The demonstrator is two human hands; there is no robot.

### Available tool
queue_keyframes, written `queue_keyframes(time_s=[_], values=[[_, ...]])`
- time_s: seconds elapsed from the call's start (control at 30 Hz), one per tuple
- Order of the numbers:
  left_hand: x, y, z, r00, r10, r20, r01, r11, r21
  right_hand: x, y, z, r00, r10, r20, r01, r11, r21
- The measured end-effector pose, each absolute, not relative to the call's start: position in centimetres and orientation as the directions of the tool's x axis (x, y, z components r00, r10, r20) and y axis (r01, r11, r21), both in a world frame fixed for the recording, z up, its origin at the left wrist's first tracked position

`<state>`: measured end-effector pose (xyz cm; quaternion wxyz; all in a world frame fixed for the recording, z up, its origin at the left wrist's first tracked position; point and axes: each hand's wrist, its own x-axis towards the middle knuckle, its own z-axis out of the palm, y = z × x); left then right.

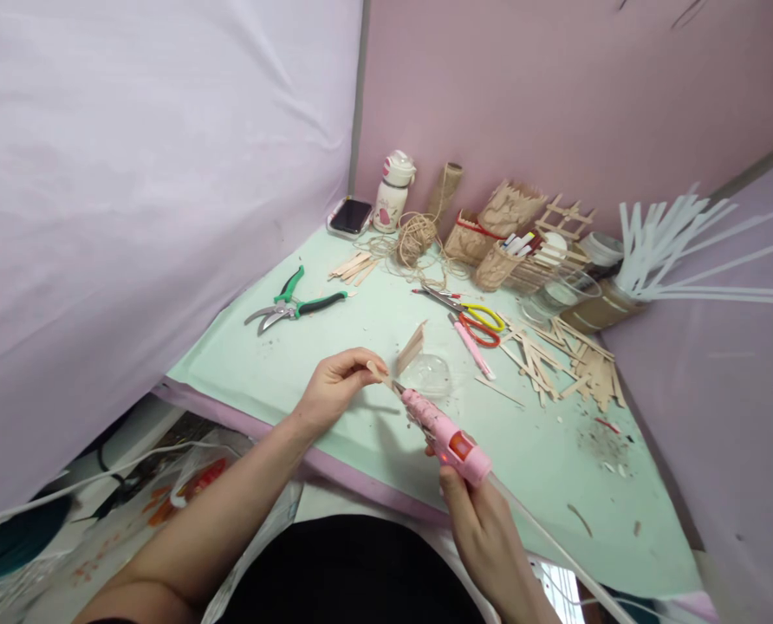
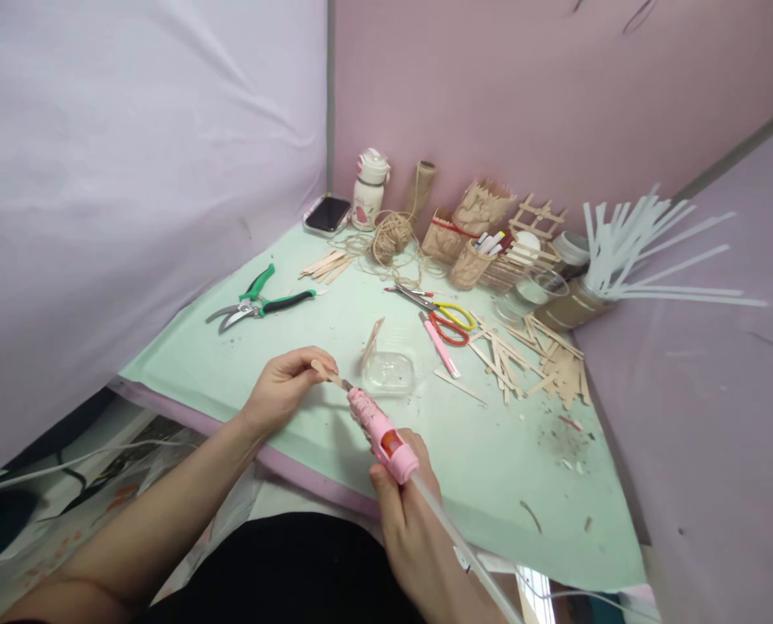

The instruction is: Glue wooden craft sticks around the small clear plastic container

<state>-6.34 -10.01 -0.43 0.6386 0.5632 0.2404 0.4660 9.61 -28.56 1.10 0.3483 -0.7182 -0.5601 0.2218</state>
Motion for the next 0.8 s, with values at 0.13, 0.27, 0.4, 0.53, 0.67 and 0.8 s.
queue_keyframes(time_s=[0.13,0.27,0.4,0.53,0.67,0.8], values=[[-6.25,-9.93,-0.91,0.429,0.881,0.202,-0.348,-0.045,0.936,9.63,-28.79,1.23,0.288,0.953,0.094,0.631,-0.115,-0.767],[-6.26,-10.03,-0.60,0.428,0.874,0.232,-0.301,-0.105,0.948,9.67,-28.98,0.98,0.279,0.952,0.124,0.660,-0.097,-0.745],[-6.27,-10.26,-0.13,0.435,0.842,0.319,-0.250,-0.227,0.941,9.47,-28.68,0.87,0.270,0.950,0.155,0.679,-0.074,-0.730],[-6.26,-10.37,-0.09,0.447,0.795,0.410,-0.211,-0.352,0.912,9.36,-28.53,1.05,0.276,0.948,0.157,0.690,-0.082,-0.719],[-6.30,-10.33,-0.18,0.453,0.754,0.475,-0.202,-0.432,0.879,9.38,-28.64,1.23,0.275,0.952,0.135,0.683,-0.095,-0.724],[-6.34,-10.35,-0.16,0.452,0.717,0.530,-0.191,-0.502,0.843,9.41,-28.75,1.23,0.280,0.954,0.110,0.670,-0.112,-0.734]])
